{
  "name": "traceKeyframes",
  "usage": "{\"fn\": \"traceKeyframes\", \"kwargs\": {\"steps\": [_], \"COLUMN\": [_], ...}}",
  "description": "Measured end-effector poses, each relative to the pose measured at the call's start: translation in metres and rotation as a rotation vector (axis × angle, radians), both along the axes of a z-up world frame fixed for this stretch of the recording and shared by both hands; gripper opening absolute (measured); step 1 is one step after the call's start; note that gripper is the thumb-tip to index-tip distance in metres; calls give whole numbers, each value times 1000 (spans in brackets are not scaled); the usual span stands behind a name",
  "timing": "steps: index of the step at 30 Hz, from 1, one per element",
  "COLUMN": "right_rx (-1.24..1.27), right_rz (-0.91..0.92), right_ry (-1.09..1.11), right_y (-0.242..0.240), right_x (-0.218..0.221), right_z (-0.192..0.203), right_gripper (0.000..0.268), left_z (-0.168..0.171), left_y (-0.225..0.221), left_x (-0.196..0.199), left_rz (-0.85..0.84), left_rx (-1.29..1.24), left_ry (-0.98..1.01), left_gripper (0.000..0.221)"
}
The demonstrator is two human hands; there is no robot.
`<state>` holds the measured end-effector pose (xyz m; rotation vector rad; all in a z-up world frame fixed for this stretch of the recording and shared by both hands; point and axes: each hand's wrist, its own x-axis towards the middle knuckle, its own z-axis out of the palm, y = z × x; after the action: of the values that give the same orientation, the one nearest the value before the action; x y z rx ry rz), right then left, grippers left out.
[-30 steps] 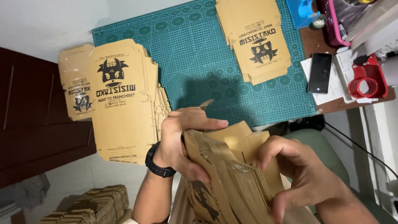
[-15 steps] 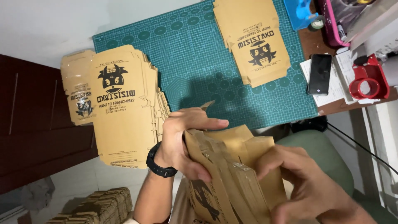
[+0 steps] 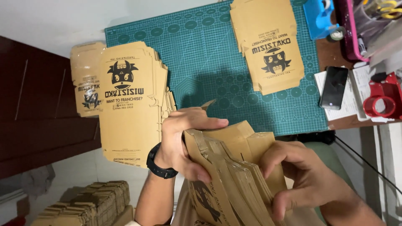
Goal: Organizing and stacking flat-packed cardboard boxes on a work surface.
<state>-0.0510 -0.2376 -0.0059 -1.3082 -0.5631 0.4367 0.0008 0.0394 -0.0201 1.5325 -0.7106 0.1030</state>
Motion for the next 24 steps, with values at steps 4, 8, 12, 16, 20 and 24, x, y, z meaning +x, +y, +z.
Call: {"fn": "traceKeyframes", "kwargs": {"steps": [4, 8, 12, 16, 20, 24], "right_rx": [38, 80, 49, 75, 159, -24], "right_rz": [39, 91, 85, 108, 187, 142], "right_ry": [8, 46, 15, 62, -39, -100], "right_y": [-1, -3, -5, -6, -5, 8], "right_x": [14, 28, 39, 42, 52, 51], "right_z": [-3, -4, -7, -10, 7, 25], "right_gripper": [42, 39, 38, 38, 33, 51], "left_z": [1, 1, -1, -3, -2, -3], "left_y": [0, -2, -3, -4, -4, -1], "left_x": [2, 6, 11, 14, 16, 17], "left_rz": [36, 70, 86, 105, 113, 99], "left_rx": [10, 15, 23, 26, 25, 24], "left_ry": [16, 20, 22, 24, 37, 59], "left_gripper": [79, 78, 77, 78, 80, 79]}}
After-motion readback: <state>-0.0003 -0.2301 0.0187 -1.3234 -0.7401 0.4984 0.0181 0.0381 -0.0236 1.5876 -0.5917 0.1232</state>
